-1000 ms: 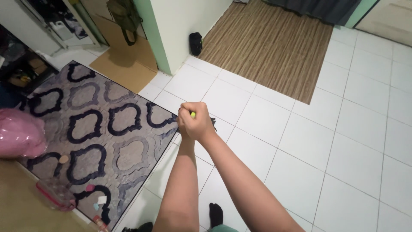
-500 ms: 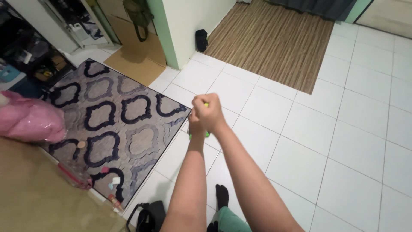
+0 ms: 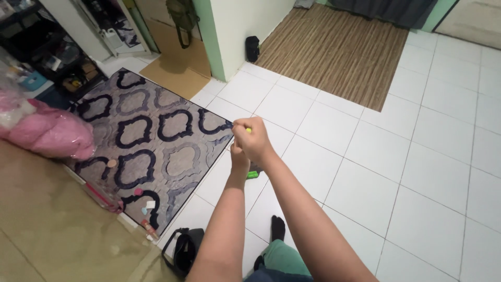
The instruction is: The person is mopping a white tiled floor in a hallway area using a green mop.
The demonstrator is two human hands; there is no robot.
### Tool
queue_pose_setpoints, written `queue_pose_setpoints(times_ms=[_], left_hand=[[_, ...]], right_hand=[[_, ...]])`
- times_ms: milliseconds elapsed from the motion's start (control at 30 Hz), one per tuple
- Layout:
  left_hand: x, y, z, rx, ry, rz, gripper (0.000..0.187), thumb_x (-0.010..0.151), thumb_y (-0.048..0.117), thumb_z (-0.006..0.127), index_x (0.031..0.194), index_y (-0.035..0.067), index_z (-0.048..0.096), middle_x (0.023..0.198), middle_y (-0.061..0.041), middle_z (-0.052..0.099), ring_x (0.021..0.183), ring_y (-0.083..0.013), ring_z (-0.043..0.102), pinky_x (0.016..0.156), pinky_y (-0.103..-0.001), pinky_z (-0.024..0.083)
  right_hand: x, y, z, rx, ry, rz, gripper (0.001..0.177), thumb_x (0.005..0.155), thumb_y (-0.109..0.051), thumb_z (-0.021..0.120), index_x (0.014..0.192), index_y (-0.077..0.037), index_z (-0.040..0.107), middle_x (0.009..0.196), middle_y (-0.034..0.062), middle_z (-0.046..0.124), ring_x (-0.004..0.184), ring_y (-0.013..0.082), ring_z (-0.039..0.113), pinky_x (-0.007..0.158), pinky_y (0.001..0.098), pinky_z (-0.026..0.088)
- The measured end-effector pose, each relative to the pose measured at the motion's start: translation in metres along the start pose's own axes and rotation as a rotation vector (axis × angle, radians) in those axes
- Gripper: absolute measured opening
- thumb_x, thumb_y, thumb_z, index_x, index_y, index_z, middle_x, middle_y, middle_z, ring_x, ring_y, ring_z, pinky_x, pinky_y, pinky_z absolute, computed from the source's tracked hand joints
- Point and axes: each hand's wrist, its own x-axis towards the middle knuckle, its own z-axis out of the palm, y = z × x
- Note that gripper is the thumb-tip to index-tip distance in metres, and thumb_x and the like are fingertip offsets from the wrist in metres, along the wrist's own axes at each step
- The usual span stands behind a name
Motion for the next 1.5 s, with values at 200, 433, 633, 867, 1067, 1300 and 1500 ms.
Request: queue_pose_setpoints(times_ms=[200, 433, 633, 867, 1067, 1300, 1500], left_hand=[[-0.002, -0.018, -0.013, 0.049, 0.0, -0.121, 0.041, 0.101, 0.04, 0.062, 0.104, -0.001, 0.061, 0.091, -0.006, 0.064, 0.081, -0.0113, 0.061, 0.069, -0.033, 0.051], [-0.006, -0.01, -0.006, 0.147, -0.041, -0.01, 0.038, 0.09, 0.036, 0.07, 0.108, 0.003, 0.064, 0.087, -0.006, 0.066, 0.08, -0.013, 0.061, 0.068, -0.032, 0.051], [0.003, -0.049, -0.007, 0.648, 0.032, 0.206, 0.049, 0.1, 0.047, 0.057, 0.131, 0.009, 0.062, 0.097, -0.013, 0.064, 0.088, -0.0265, 0.061, 0.076, -0.041, 0.049], [-0.001, -0.033, 0.006, 0.332, 0.167, 0.074, 0.041, 0.09, 0.041, 0.064, 0.112, 0.007, 0.063, 0.098, -0.01, 0.07, 0.091, -0.0248, 0.069, 0.077, -0.04, 0.055], [0.015, -0.117, -0.015, 0.606, 0.271, 0.65, 0.013, 0.096, 0.018, 0.06, 0.097, 0.005, 0.06, 0.089, -0.009, 0.065, 0.084, -0.0226, 0.064, 0.078, -0.037, 0.051], [0.019, -0.135, 0.013, -0.461, -0.128, 0.182, 0.031, 0.104, 0.016, 0.051, 0.074, 0.01, 0.044, 0.068, 0.001, 0.048, 0.061, -0.0114, 0.047, 0.056, -0.031, 0.041], [0.004, -0.139, 0.036, -0.403, 0.017, 0.105, 0.039, 0.103, 0.024, 0.052, 0.071, 0.007, 0.04, 0.062, -0.001, 0.047, 0.057, -0.0134, 0.045, 0.052, -0.033, 0.04]], right_hand=[[-0.007, -0.004, 0.007, 0.022, -0.031, 0.038, 0.029, 0.083, -0.009, 0.049, 0.056, 0.0, 0.045, 0.048, 0.0018, 0.046, 0.046, 0.0066, 0.039, 0.044, 0.0264, 0.033], [-0.007, -0.003, -0.005, 0.054, -0.02, 0.121, 0.029, 0.082, -0.008, 0.047, 0.055, 0.001, 0.047, 0.047, 0.0017, 0.048, 0.044, 0.0064, 0.039, 0.041, 0.0263, 0.031], [-0.006, 0.006, -0.013, 0.157, -0.045, 0.077, 0.028, 0.085, -0.006, 0.047, 0.057, -0.001, 0.042, 0.051, 0.0012, 0.048, 0.049, 0.0063, 0.044, 0.045, 0.0256, 0.035], [-0.009, -0.002, -0.01, 0.089, -0.113, 0.094, 0.029, 0.086, -0.005, 0.045, 0.057, -0.003, 0.044, 0.052, 0.004, 0.056, 0.051, 0.0085, 0.049, 0.05, 0.0257, 0.042], [-0.024, 0.026, -0.02, 0.008, -0.163, 0.03, 0.023, 0.082, -0.006, 0.044, 0.061, 0.001, 0.05, 0.056, 0.0053, 0.057, 0.052, 0.0127, 0.05, 0.052, 0.0286, 0.045], [-0.056, 0.069, -0.052, -0.049, -0.151, -0.118, 0.019, 0.087, -0.006, 0.051, 0.072, 0.005, 0.048, 0.063, 0.0134, 0.047, 0.063, 0.022, 0.043, 0.075, 0.0362, 0.047], [-0.06, 0.054, -0.084, -0.061, -0.168, 0.032, 0.018, 0.081, -0.01, 0.052, 0.071, 0.004, 0.056, 0.059, 0.0121, 0.049, 0.058, 0.0173, 0.046, 0.057, 0.0324, 0.04]])
